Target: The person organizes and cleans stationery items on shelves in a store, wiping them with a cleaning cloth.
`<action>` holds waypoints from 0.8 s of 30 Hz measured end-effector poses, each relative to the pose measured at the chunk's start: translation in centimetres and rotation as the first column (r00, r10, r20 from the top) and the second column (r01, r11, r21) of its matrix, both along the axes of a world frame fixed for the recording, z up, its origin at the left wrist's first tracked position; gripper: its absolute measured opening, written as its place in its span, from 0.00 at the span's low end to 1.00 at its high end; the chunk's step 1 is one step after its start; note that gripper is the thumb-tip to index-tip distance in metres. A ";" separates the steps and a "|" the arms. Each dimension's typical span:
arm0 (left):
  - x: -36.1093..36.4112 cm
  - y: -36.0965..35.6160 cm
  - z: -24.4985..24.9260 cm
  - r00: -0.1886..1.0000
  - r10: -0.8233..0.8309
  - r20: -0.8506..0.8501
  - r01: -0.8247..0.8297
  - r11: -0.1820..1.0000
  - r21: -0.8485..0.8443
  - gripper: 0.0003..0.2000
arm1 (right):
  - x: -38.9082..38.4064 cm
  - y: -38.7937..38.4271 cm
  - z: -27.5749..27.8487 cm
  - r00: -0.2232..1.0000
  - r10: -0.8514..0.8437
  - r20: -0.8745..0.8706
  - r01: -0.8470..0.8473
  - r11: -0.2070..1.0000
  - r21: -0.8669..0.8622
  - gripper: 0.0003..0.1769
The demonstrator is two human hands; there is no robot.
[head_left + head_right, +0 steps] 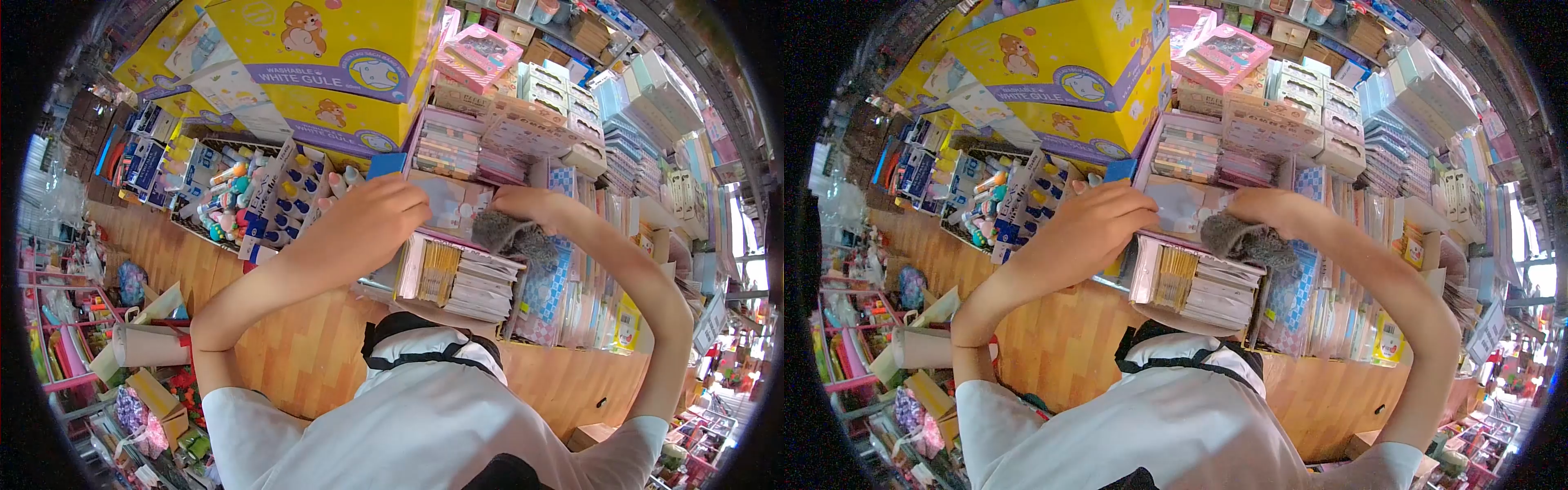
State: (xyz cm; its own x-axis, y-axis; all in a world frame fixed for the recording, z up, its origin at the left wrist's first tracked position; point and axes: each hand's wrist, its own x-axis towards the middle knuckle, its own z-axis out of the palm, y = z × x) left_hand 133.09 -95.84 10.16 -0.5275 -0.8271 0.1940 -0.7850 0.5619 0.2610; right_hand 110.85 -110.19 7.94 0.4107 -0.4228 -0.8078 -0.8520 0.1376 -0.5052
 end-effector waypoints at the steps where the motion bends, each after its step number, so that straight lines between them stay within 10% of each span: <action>1: -0.1 -0.4 -0.7 0.999 -0.007 0.042 0.009 0.999 -0.037 0.13 | 0.1 -0.7 -1.8 0.999 0.034 -0.023 -0.034 0.999 0.003 0.15; 8: -0.6 -2.4 -3.2 0.972 -0.055 0.228 0.058 0.998 -0.005 0.05 | -0.7 -1.1 -2.1 0.827 0.559 -0.060 -0.510 0.701 -0.499 0.26; 14: -0.6 -3.0 -3.6 0.975 -0.072 0.209 0.060 0.996 0.062 0.04 | -3.5 2.0 7.9 0.890 0.407 -0.203 -0.388 0.445 -0.807 0.20; 17: -1.0 -3.7 -4.2 0.995 -0.103 0.014 0.104 0.977 -0.184 0.03 | -6.0 2.2 10.5 0.932 0.298 -0.204 -0.319 0.414 -0.853 0.16; 24: -2.8 -4.9 -1.3 0.934 -0.006 0.358 -0.121 0.936 0.332 0.11 | -7.3 1.3 11.2 0.980 0.179 -0.087 -0.115 0.156 -0.981 0.22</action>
